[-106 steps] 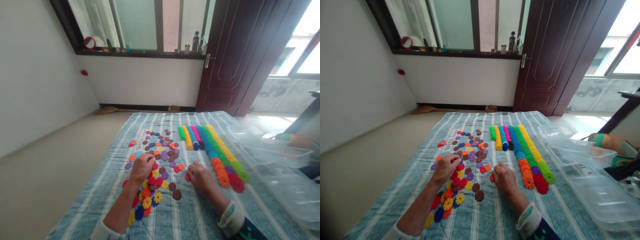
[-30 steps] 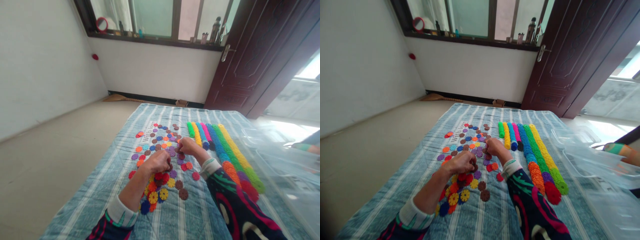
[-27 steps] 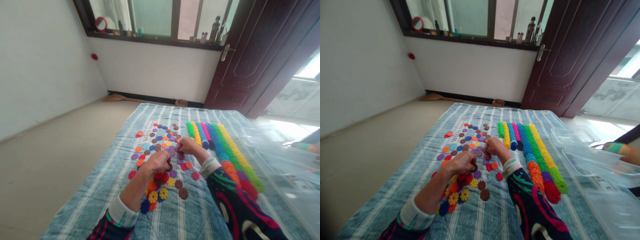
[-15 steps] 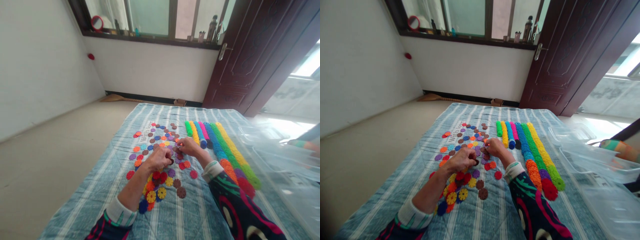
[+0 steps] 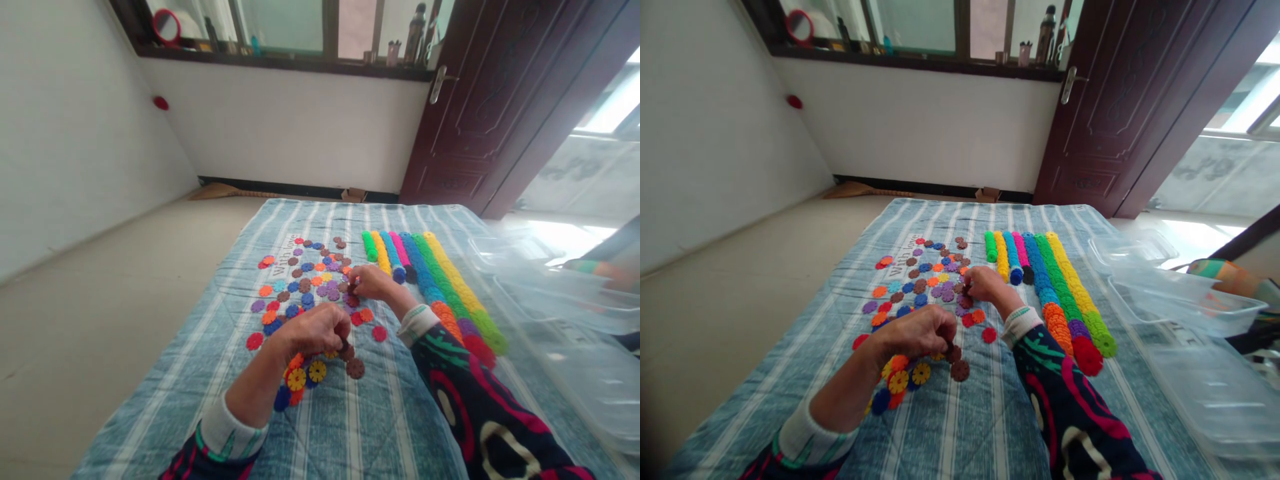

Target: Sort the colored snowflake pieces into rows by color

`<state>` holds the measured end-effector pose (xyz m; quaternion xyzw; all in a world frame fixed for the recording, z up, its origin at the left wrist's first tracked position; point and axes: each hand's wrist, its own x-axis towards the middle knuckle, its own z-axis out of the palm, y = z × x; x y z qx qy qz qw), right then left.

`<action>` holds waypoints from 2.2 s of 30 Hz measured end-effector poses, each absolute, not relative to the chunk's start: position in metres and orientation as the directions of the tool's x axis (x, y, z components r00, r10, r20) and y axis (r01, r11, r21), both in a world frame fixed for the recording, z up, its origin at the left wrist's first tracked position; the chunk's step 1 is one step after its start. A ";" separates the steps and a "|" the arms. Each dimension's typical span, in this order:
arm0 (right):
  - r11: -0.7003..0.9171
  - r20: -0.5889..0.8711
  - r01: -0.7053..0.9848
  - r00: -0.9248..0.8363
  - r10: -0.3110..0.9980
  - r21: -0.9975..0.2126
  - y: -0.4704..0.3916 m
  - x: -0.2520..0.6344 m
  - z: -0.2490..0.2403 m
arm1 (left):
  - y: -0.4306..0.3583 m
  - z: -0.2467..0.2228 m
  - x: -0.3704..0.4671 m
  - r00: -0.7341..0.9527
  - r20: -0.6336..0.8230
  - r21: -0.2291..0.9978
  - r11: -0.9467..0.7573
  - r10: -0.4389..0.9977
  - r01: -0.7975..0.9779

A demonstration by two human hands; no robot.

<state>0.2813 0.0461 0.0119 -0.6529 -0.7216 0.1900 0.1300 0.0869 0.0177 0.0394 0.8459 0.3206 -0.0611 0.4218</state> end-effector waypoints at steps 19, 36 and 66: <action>-0.243 -0.334 0.383 -0.190 0.923 -0.891 -0.089 0.256 0.009 | -0.006 0.047 0.105 0.760 -0.344 0.315 -0.695 0.551 0.646; -0.116 -0.107 0.492 0.047 0.993 -0.863 -0.082 0.252 0.002 | 0.012 0.035 0.099 0.746 -0.182 0.800 -0.345 0.641 0.491; 0.259 0.338 0.561 0.039 0.940 -0.786 -0.087 0.249 0.022 | 0.018 0.012 0.102 0.780 -0.325 0.899 0.431 0.534 0.080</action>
